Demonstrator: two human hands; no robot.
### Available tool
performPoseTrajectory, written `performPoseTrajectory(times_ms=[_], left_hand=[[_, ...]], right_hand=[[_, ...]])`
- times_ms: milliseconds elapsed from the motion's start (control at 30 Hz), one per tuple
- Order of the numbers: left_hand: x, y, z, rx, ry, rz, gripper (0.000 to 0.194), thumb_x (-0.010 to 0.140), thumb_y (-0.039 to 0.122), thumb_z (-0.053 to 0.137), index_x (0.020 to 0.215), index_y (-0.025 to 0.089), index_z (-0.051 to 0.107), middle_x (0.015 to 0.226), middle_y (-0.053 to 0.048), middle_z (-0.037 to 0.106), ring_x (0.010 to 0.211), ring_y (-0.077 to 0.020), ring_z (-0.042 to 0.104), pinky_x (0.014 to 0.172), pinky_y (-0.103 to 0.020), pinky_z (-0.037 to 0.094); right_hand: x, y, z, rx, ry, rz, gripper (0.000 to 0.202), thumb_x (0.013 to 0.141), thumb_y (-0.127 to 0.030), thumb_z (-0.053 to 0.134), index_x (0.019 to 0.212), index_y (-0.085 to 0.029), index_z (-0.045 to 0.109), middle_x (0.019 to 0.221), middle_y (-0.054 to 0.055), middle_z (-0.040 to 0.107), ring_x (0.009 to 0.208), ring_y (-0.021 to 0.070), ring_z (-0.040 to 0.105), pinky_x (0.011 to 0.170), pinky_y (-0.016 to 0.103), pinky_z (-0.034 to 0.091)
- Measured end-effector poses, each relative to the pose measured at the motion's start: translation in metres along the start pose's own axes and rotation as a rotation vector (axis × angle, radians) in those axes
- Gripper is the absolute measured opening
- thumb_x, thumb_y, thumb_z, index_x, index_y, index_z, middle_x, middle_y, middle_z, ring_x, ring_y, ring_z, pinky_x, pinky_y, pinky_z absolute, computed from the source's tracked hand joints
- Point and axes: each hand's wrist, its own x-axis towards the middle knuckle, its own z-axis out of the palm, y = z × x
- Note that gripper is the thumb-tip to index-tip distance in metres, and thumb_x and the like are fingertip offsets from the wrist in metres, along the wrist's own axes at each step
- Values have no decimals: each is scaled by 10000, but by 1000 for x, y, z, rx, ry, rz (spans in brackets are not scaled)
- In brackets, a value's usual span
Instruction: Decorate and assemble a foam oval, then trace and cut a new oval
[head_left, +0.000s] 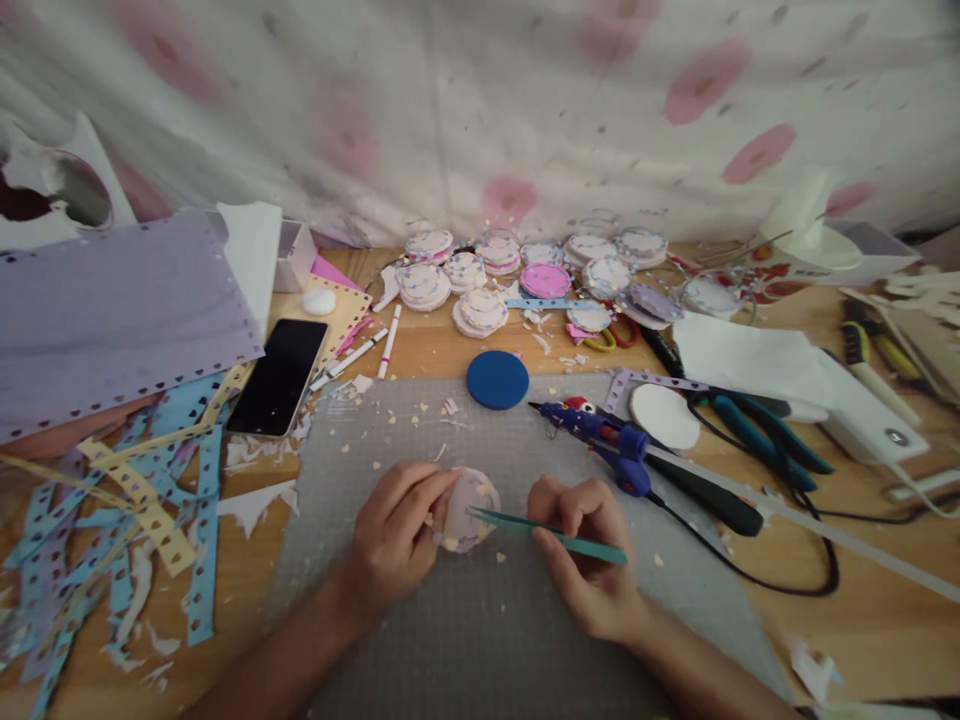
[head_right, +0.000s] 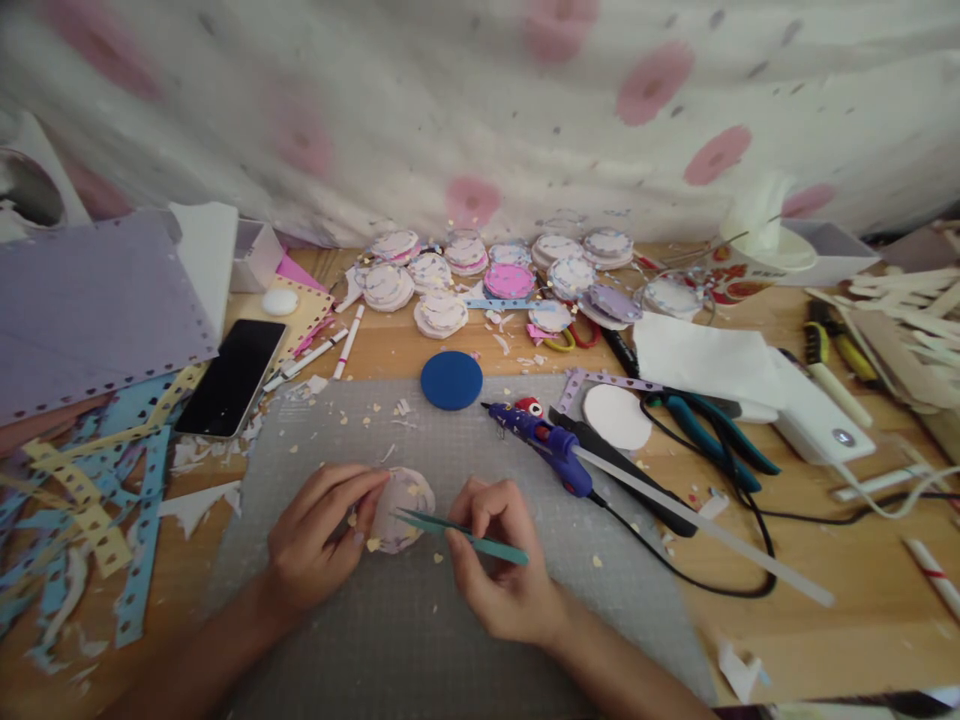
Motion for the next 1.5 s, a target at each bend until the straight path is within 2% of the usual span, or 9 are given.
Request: performPoseTrajectory(times_ms=[267, 400, 500, 633, 733, 867, 1000, 1233, 1500], left_hand=[[0, 1, 0, -33, 11, -8, 356, 834, -28, 525, 1128, 161, 597, 986, -76, 631, 895, -154, 604, 806, -262, 508], [3, 2, 0, -68, -5, -18, 328, 828, -11, 548, 1103, 161, 599, 968, -64, 625, 894, -145, 597, 813, -249, 498], [4, 2, -3, -127, -109, -49, 361, 809, 60, 567, 1153, 170, 564, 1029, -78, 600, 952, -176, 581, 839, -284, 498], [3, 0, -8, -263, -288, -114, 539, 732, 196, 621, 1252, 168, 483, 1144, -114, 530, 1067, -245, 525, 904, -366, 476], [4, -2, -10, -367, -369, -139, 597, 763, 323, 624, 1315, 180, 445, 1156, -120, 507, 1059, -250, 517, 886, -369, 479], [6, -6, -10, -432, -402, -189, 551, 823, 398, 585, 1333, 234, 457, 1095, -92, 519, 976, -222, 534, 821, -336, 482], [8, -9, -10, -488, -399, -257, 530, 779, 435, 646, 1262, 257, 518, 970, -49, 518, 862, -197, 530, 771, -318, 461], [6, -7, -7, -766, -364, -434, 523, 679, 318, 750, 1121, 255, 479, 1207, -76, 517, 1118, -258, 515, 889, -329, 441], [1, -9, -6, -824, -438, -517, 597, 666, 252, 797, 1166, 253, 472, 1183, -75, 576, 1093, -250, 553, 881, -313, 450]], right_hand=[[5, -1, -1, 187, 103, 229, 233, 914, -292, 532, 788, -246, 341, 657, -49, 398, 599, 129, 334, 553, 253, 288], [4, 2, -1, 241, 133, 252, 240, 905, -294, 554, 784, -242, 353, 657, -52, 399, 605, 125, 335, 560, 255, 286], [4, 3, -2, 262, 156, 250, 232, 906, -282, 555, 785, -240, 361, 654, -53, 400, 611, 124, 336, 567, 259, 284], [5, 4, -3, 285, 162, 267, 232, 903, -287, 558, 788, -244, 361, 650, -56, 396, 605, 128, 334, 564, 262, 281], [6, 5, -3, 325, 152, 270, 231, 900, -286, 562, 791, -242, 363, 650, -57, 391, 607, 127, 331, 564, 263, 277], [6, 6, -3, 394, 146, 286, 229, 899, -272, 567, 793, -238, 367, 657, -57, 395, 606, 120, 315, 562, 262, 261], [6, 6, -3, 437, 149, 309, 231, 893, -255, 578, 791, -234, 372, 659, -57, 392, 609, 115, 311, 567, 262, 257], [7, 9, -3, 458, 132, 293, 228, 894, -248, 577, 790, -231, 375, 660, -55, 395, 612, 113, 313, 568, 264, 252], [4, 8, -4, 415, 107, 282, 244, 900, -274, 579, 794, -235, 362, 678, -56, 402, 624, 116, 308, 576, 261, 255]])
